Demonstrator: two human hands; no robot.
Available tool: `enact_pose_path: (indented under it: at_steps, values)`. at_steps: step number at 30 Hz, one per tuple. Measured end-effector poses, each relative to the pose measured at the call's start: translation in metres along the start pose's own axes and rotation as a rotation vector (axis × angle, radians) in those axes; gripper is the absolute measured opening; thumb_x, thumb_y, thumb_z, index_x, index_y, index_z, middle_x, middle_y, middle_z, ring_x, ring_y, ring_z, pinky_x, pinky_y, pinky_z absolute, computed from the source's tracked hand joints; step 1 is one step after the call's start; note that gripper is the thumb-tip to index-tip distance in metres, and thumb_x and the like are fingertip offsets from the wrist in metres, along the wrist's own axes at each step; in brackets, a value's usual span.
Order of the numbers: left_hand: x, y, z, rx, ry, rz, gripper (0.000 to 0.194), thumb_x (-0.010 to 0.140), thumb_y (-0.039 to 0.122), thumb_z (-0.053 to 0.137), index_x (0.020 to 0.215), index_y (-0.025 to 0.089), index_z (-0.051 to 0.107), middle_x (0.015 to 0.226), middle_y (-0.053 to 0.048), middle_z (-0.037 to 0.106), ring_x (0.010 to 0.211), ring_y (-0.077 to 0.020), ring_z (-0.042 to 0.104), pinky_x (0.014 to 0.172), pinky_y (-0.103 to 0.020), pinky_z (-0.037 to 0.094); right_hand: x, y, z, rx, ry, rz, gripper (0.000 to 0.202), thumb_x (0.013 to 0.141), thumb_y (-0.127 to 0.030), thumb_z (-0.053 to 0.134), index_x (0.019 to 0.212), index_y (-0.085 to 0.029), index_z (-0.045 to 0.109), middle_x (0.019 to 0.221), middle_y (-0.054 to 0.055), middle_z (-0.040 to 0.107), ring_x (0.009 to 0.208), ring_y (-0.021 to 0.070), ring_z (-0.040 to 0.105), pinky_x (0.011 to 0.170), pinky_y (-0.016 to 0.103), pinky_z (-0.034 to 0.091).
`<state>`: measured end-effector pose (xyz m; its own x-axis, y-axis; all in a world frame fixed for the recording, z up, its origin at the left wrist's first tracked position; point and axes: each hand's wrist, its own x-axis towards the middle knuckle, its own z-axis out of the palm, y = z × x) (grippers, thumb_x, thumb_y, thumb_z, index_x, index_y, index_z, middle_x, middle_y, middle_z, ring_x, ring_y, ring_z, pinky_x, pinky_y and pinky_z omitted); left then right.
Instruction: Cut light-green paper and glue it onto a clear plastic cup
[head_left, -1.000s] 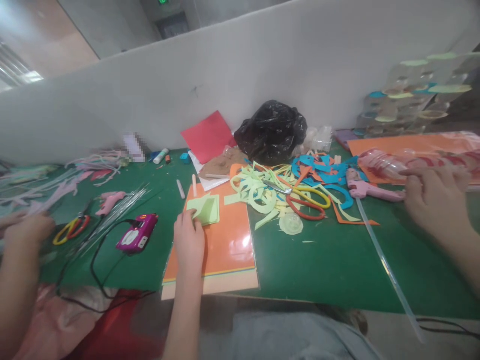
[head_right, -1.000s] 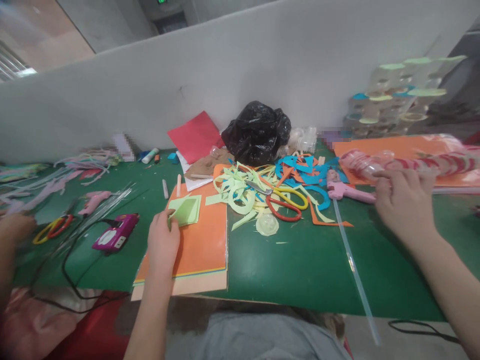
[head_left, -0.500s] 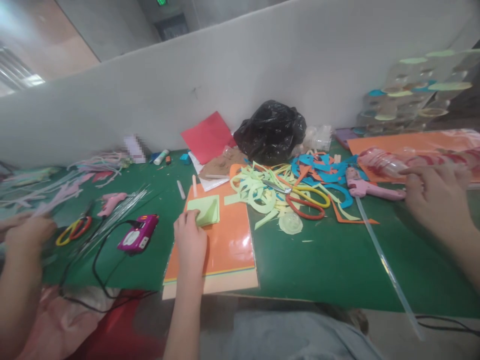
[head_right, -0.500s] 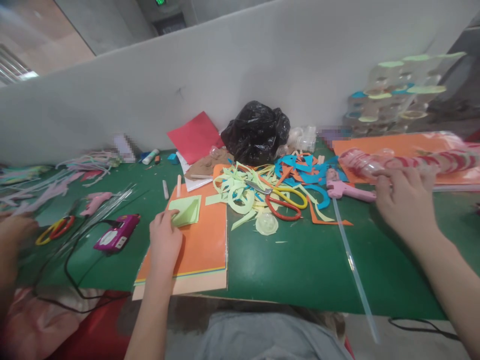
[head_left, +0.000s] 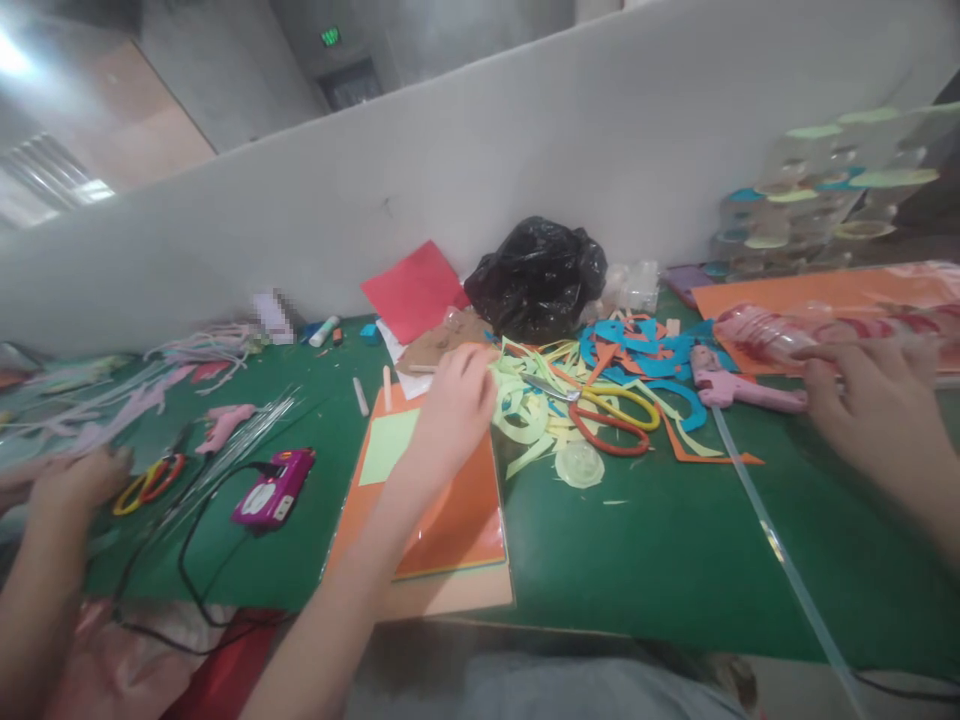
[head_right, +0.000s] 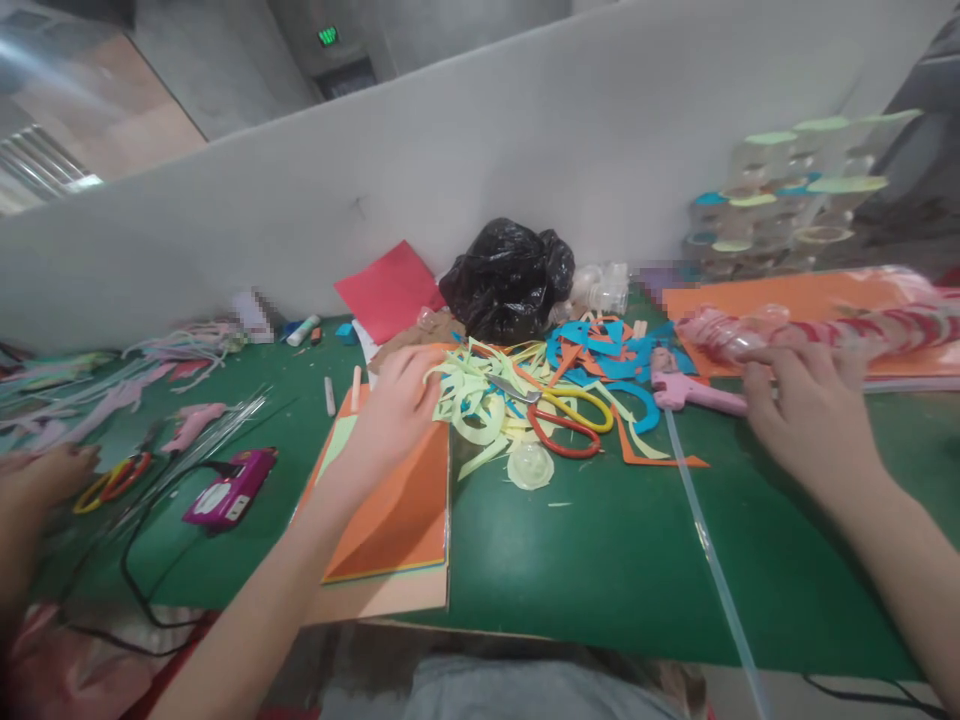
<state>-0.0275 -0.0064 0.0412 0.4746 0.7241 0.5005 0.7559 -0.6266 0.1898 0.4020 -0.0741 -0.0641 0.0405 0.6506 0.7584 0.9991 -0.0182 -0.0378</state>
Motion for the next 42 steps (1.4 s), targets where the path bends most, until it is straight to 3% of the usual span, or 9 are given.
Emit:
enact_pose_path:
  at_steps: [5,9,13,18,22,29,35,38,42]
  values:
    - [0.122,0.031,0.062,-0.092,-0.243,0.392,0.025,0.098,0.013,0.042,0.117,0.013,0.059,0.118,-0.01,0.064,0.114,-0.0189,0.059,0.101,-0.032,0.047,0.002,0.0,-0.005,-0.004,0.07,-0.124,0.034,0.096,-0.036,0.031,0.092,-0.02,0.06,0.089,0.015,0.071,0.089,0.0325,0.062,0.09,0.049,0.038]
    - [0.205,0.064,0.125,0.14,-0.366,0.633,0.033,0.093,0.004,0.043,0.12,0.008,0.061,0.123,-0.015,0.063,0.115,-0.0232,0.06,0.095,-0.033,0.047,0.003,-0.002,-0.01,0.017,0.028,-0.198,0.025,0.096,-0.034,0.033,0.094,-0.024,0.056,0.09,0.011,0.071,0.088,0.0338,0.064,0.082,0.049,0.041]
    - [0.257,0.091,0.174,0.306,-0.429,0.751,0.042,0.094,0.005,0.041,0.129,0.015,0.062,0.135,-0.017,0.058,0.122,-0.0268,0.056,0.088,-0.036,0.048,0.003,-0.009,-0.014,0.034,0.037,-0.133,0.019,0.099,-0.03,0.038,0.108,-0.025,0.054,0.098,0.013,0.068,0.093,0.0358,0.062,0.085,0.051,0.043]
    - [0.287,0.102,0.204,0.337,-0.535,0.724,0.03,0.091,0.006,0.048,0.099,0.013,0.076,0.108,-0.017,0.069,0.099,-0.0241,0.066,0.078,-0.033,0.049,0.006,-0.016,-0.02,0.054,0.025,-0.113,0.017,0.099,-0.024,0.042,0.112,-0.024,0.053,0.102,0.013,0.066,0.089,0.0344,0.061,0.085,0.051,0.044]
    - [0.3,0.096,0.208,0.334,-0.547,0.684,0.026,0.088,0.007,0.054,0.1,0.011,0.076,0.107,-0.018,0.069,0.093,-0.0223,0.066,0.077,-0.032,0.049,0.01,-0.019,-0.023,0.064,0.02,-0.102,0.016,0.099,-0.021,0.043,0.111,-0.023,0.053,0.102,0.012,0.066,0.089,0.0332,0.06,0.085,0.05,0.044]
    - [0.308,0.085,0.195,0.269,-0.525,0.625,0.031,0.088,0.018,0.062,0.117,0.01,0.068,0.117,-0.018,0.064,0.101,-0.0239,0.063,0.082,-0.031,0.046,0.01,-0.02,-0.021,0.107,0.009,-0.084,0.016,0.099,-0.022,0.043,0.107,-0.021,0.057,0.101,0.012,0.066,0.091,0.0329,0.059,0.084,0.048,0.045]
    - [0.303,0.088,0.191,0.187,-0.48,0.581,0.026,0.088,0.005,0.05,0.1,0.011,0.072,0.102,-0.012,0.067,0.094,-0.0198,0.064,0.087,-0.03,0.047,0.008,-0.018,-0.019,0.132,0.012,-0.054,0.017,0.101,-0.024,0.042,0.104,-0.021,0.058,0.101,0.011,0.066,0.093,0.0316,0.058,0.085,0.047,0.045]
    - [0.298,0.09,0.167,0.141,-0.364,0.557,0.031,0.095,0.01,0.041,0.111,0.008,0.067,0.115,-0.017,0.062,0.11,-0.024,0.059,0.1,-0.037,0.044,0.009,-0.017,-0.02,0.137,0.031,-0.063,0.018,0.101,-0.023,0.042,0.104,-0.019,0.059,0.101,0.013,0.067,0.093,0.0317,0.059,0.086,0.047,0.045]
    - [0.256,0.083,0.098,-0.083,-0.164,0.576,0.028,0.099,0.02,0.039,0.111,0.014,0.063,0.12,-0.013,0.06,0.119,-0.0214,0.055,0.107,-0.034,0.04,0.01,-0.017,-0.025,0.14,0.031,-0.056,0.019,0.101,-0.024,0.042,0.102,-0.019,0.06,0.101,0.014,0.068,0.094,0.033,0.06,0.087,0.049,0.045]
